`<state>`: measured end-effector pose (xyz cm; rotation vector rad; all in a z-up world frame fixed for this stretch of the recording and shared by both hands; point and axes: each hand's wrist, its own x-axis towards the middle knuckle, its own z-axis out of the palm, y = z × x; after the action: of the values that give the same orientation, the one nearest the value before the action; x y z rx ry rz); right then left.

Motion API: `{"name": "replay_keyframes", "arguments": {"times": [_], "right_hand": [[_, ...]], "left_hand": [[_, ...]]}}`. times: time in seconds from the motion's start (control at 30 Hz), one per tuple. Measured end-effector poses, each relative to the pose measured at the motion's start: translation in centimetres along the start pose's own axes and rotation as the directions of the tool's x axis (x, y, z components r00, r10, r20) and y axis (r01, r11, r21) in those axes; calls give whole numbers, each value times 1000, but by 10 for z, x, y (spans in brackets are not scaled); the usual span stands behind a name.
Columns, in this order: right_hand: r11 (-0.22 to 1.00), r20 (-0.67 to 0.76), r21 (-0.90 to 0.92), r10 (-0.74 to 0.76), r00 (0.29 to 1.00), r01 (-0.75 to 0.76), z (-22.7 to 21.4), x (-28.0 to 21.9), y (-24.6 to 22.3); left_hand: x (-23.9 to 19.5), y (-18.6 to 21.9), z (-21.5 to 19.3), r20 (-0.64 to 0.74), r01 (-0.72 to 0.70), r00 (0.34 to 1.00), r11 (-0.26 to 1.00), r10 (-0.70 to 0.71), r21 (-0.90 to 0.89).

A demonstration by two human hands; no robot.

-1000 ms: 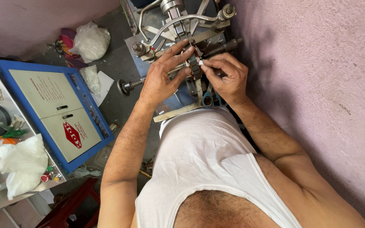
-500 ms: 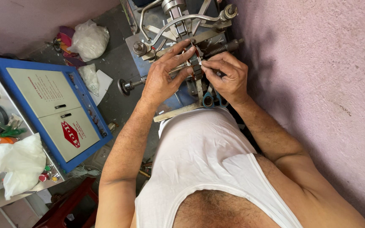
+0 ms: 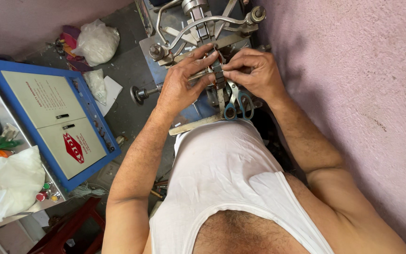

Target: The person repairs a fan motor by inserting paper insulation into the slots of a stator, cutting excess wire and paper with scissors, and using a screwdriver to seat the components into the motor assembly.

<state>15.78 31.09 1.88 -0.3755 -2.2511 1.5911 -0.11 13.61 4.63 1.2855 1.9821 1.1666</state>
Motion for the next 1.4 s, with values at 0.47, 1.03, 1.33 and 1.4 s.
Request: {"name": "replay_keyframes", "arguments": {"times": [0.47,1.03,1.33,1.4], "right_hand": [[985,-40,-174,-14,999,7,3,-5,-15],[987,-6,-158,5,1000,-6,5,4,-18],[992,52,-118,59,997,-53,-1,11,-16],[987,58,-158,13,998,-4,-4,14,-16]], "left_hand": [[0,-4,0,-2,33,999,998,-34,-49],[1,-8,-2,-16,-6,1000,996,4,-86],[2,-8,0,-11,10,1000,998,-11,-69],[2,-8,0,-9,-8,1000,999,8,-46]]}}
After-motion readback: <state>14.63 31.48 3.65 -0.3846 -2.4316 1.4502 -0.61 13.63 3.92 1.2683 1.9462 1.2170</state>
